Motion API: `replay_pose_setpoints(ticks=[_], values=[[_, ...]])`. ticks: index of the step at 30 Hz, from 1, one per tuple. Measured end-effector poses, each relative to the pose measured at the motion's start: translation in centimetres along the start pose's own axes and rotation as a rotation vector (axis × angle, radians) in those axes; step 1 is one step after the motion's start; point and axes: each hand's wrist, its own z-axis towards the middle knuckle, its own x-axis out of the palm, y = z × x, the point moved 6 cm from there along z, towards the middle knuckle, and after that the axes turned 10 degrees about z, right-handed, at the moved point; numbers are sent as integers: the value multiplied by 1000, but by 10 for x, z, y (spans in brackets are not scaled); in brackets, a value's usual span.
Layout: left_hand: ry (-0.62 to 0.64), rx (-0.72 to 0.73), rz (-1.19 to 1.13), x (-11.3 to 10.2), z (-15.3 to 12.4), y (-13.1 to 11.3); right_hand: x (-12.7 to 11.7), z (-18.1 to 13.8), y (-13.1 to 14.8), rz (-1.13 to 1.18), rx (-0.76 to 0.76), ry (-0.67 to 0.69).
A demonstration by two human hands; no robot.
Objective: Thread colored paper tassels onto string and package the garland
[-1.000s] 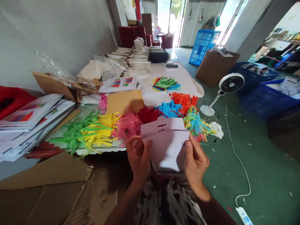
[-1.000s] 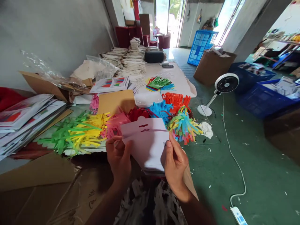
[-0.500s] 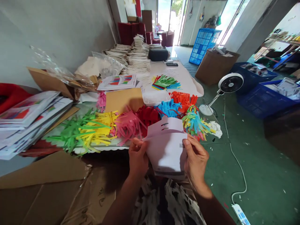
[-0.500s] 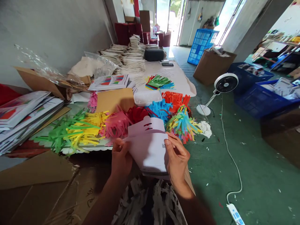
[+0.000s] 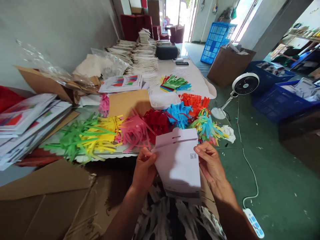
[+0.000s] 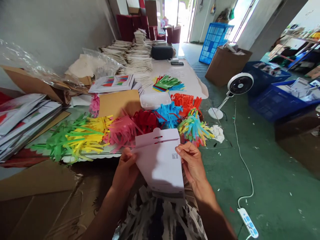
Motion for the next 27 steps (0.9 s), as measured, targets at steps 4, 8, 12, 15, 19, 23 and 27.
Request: replay_pose_setpoints(ticks=[4,8,12,15,19,23,27], values=[[-35,-18,18,-4,2,4,1,-5,0,-55,-103,-21],[-72,-32,11,-6,4,9,0,-10,-2,-122,-162,-28],[-101,-23,8,-5,5,10,-2,-13,-4,-169,-200,-31],[-125,21,25,-3,5,9,0,-14,-11,-131,-157,-1],[-181,93,63,-2,3,8,-3,-16,-16,-117,-186,-36],[-219,185,97,-3,0,8,-10,-19,-17,-130,-271,-107],[-241,261,115,-4,-4,6,-10,-22,-16,-53,-253,-115]])
